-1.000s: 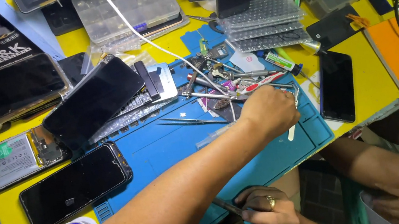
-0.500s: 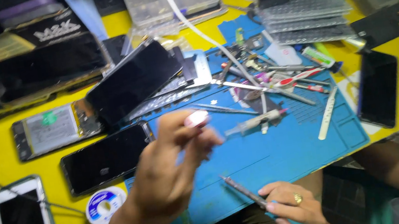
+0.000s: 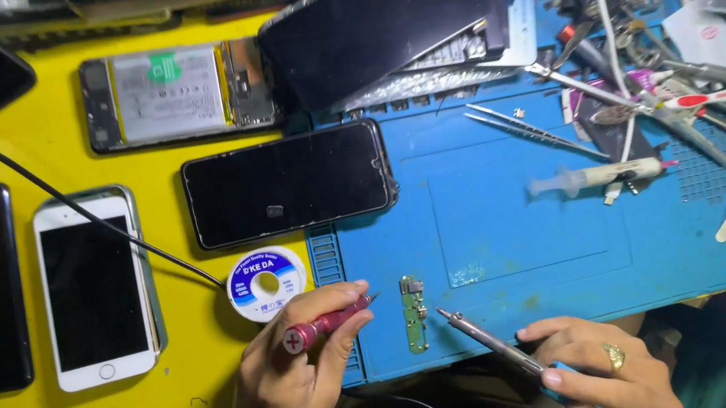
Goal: The person is soldering a small green circuit board on a blue work mat. They use a soldering iron in their right hand and a spool of solder wire in their left hand to apply solder to the board's components. The person also uses a red-handled tool to assist with the soldering process and cleans the soldering iron tip with a cotton swab.
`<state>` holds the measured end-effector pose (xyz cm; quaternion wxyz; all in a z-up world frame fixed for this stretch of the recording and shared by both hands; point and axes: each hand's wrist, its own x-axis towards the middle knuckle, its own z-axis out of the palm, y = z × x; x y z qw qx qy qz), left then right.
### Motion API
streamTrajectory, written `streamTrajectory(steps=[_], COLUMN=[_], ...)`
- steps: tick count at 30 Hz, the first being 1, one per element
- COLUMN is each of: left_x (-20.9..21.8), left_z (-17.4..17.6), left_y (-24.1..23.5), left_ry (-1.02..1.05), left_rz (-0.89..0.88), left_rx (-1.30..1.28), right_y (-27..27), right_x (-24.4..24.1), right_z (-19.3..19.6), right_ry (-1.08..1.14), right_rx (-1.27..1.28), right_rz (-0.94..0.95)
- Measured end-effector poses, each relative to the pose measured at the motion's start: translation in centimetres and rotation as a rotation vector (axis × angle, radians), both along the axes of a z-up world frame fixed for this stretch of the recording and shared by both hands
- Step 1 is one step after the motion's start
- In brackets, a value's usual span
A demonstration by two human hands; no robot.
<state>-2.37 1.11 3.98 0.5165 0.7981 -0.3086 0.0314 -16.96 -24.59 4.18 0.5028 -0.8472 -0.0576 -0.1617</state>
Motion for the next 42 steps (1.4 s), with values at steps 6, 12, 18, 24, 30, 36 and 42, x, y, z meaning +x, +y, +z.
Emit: streamTrajectory(steps=[6, 12, 18, 24, 30, 36, 42], left_x=[-0.1, -1.3, -0.5, 0.4, 0.9, 1.0, 0.9], left_z=[-2.1, -4.1, -3.1, -3.5, -2.5, -2.4, -2.9], left_y=[0.6, -0.5, -1.5, -1.7, -1.4, -1.2, -1.0], left_ry=[0.073, 0.18, 0.196, 0.098, 0.191, 0.229, 0.233], left_rz=[-0.041, -0.117, -0.12, -0.212, -0.247, -0.242, -0.272], left_rx=[-0.059, -0.291, -0.208, -0.216, -0.189, -0.155, -0.172], right_y=[-0.4, -2.1, -3.2, -3.6, -3.0, -3.4, -3.2], right_x=[0.1, -0.1, 0.8, 1.5, 1.4, 0.9, 0.6], right_z=[-1.0, -2.7, -3.1, -3.3, -3.5, -3.3, -3.1], right_ry=[0.086, 0.067, 0.051, 0.093, 0.161, 0.268, 0.37], right_rx=[-0.045, -0.054, -0.081, -0.093, 0.0, -0.008, 0.004], right_rz=[0.037, 0.154, 0.281, 0.356, 0.279, 0.257, 0.19])
